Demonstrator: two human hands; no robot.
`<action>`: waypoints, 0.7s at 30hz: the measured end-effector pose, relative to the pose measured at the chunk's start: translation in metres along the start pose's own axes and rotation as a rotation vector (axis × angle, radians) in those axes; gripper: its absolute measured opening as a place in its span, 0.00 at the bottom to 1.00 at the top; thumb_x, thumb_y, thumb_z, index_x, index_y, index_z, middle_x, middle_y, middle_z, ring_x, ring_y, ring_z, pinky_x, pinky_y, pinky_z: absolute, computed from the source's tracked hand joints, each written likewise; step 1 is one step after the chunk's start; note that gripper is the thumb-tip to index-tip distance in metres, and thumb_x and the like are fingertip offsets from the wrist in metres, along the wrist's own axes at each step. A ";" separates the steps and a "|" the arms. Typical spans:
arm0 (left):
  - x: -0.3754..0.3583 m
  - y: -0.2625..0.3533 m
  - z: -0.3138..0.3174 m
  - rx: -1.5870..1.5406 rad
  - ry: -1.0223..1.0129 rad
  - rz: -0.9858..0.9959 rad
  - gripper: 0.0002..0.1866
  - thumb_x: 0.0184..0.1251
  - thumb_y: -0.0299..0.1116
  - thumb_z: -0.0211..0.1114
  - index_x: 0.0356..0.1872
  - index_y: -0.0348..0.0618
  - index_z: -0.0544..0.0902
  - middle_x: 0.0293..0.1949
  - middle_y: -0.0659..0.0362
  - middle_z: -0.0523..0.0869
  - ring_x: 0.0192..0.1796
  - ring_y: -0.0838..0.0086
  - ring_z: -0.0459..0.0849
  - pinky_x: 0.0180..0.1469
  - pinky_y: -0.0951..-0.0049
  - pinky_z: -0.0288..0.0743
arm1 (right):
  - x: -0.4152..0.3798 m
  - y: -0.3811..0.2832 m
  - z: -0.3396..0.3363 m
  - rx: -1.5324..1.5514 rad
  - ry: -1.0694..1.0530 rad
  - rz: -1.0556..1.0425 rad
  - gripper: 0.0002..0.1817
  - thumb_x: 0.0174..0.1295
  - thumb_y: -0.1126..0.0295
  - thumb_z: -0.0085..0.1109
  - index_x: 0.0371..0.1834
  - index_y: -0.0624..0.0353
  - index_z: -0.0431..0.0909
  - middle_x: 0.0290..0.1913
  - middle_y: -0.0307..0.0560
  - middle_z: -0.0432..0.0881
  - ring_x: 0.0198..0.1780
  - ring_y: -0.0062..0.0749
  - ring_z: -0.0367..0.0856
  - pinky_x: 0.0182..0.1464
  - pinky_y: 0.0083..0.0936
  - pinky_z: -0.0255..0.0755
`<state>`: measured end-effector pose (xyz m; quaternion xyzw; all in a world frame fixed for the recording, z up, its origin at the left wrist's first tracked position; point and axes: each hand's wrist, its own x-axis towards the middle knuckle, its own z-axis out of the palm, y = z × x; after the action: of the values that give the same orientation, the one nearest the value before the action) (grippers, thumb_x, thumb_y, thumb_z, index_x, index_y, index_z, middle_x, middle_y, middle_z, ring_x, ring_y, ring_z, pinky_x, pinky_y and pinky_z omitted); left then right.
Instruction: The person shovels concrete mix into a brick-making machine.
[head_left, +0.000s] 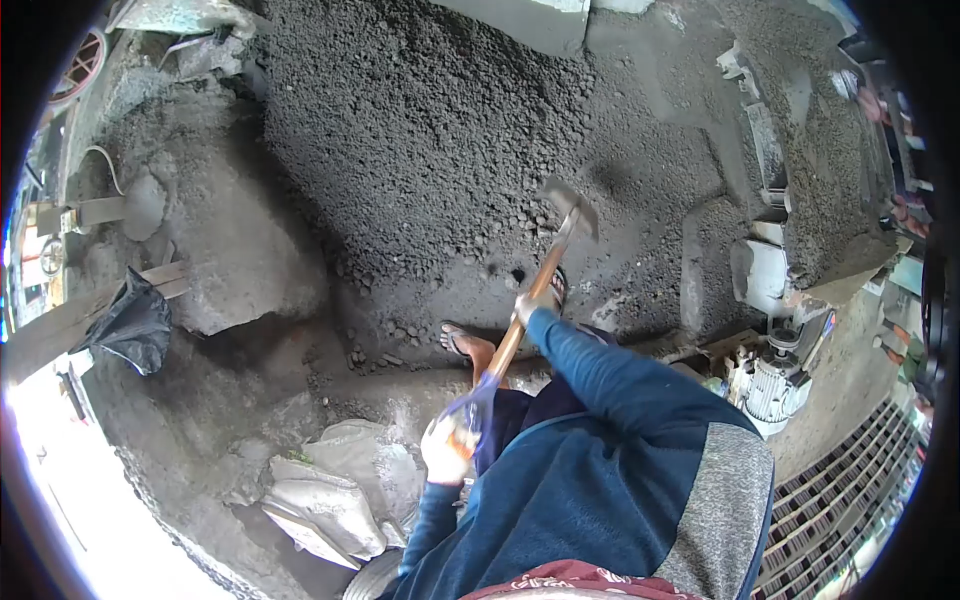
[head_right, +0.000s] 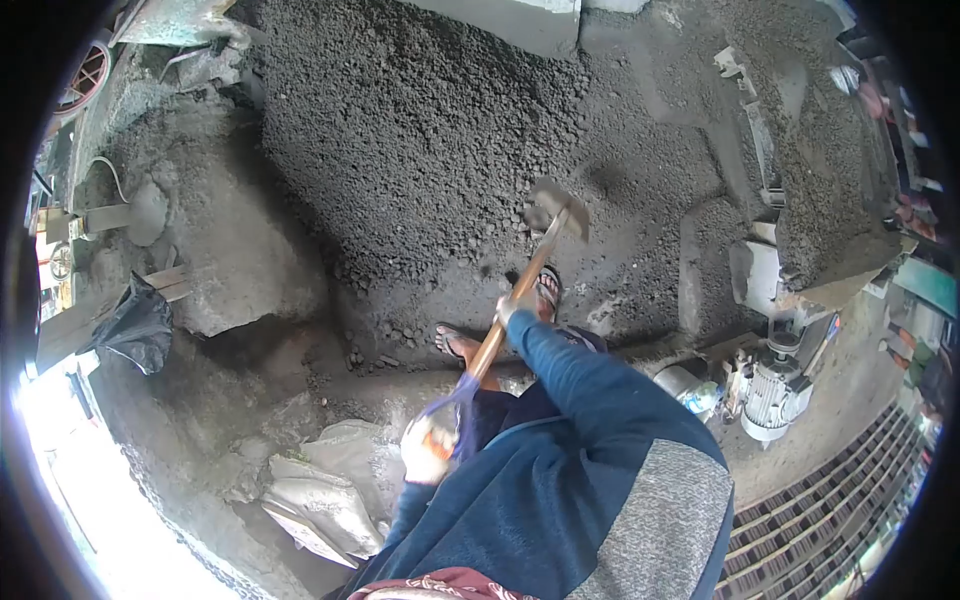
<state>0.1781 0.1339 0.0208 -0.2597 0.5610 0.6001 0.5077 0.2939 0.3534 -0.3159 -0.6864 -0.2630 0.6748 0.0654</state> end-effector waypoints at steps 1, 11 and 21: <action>0.014 -0.002 0.021 0.032 -0.051 0.007 0.07 0.70 0.33 0.62 0.34 0.43 0.76 0.17 0.62 0.72 0.18 0.71 0.73 0.25 0.65 0.75 | -0.003 -0.034 -0.009 0.073 0.058 -0.024 0.10 0.69 0.67 0.56 0.42 0.64 0.72 0.21 0.51 0.80 0.18 0.45 0.81 0.19 0.43 0.76; -0.088 0.014 -0.065 -0.046 0.213 0.055 0.19 0.75 0.44 0.58 0.22 0.49 0.71 0.14 0.62 0.69 0.16 0.70 0.70 0.23 0.66 0.69 | -0.086 0.055 0.102 -0.225 -0.092 0.332 0.17 0.69 0.60 0.45 0.47 0.60 0.77 0.48 0.55 0.85 0.49 0.45 0.86 0.46 0.47 0.79; -0.043 0.035 -0.091 0.131 0.024 0.049 0.17 0.75 0.43 0.56 0.25 0.49 0.70 0.15 0.64 0.65 0.16 0.71 0.69 0.25 0.63 0.72 | -0.068 0.060 0.070 -0.279 0.002 0.158 0.17 0.61 0.66 0.59 0.50 0.60 0.70 0.31 0.57 0.83 0.26 0.47 0.87 0.27 0.43 0.82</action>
<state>0.1382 0.0402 0.0516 -0.2192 0.6113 0.5710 0.5022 0.2467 0.2530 -0.2877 -0.7080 -0.2994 0.6342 -0.0835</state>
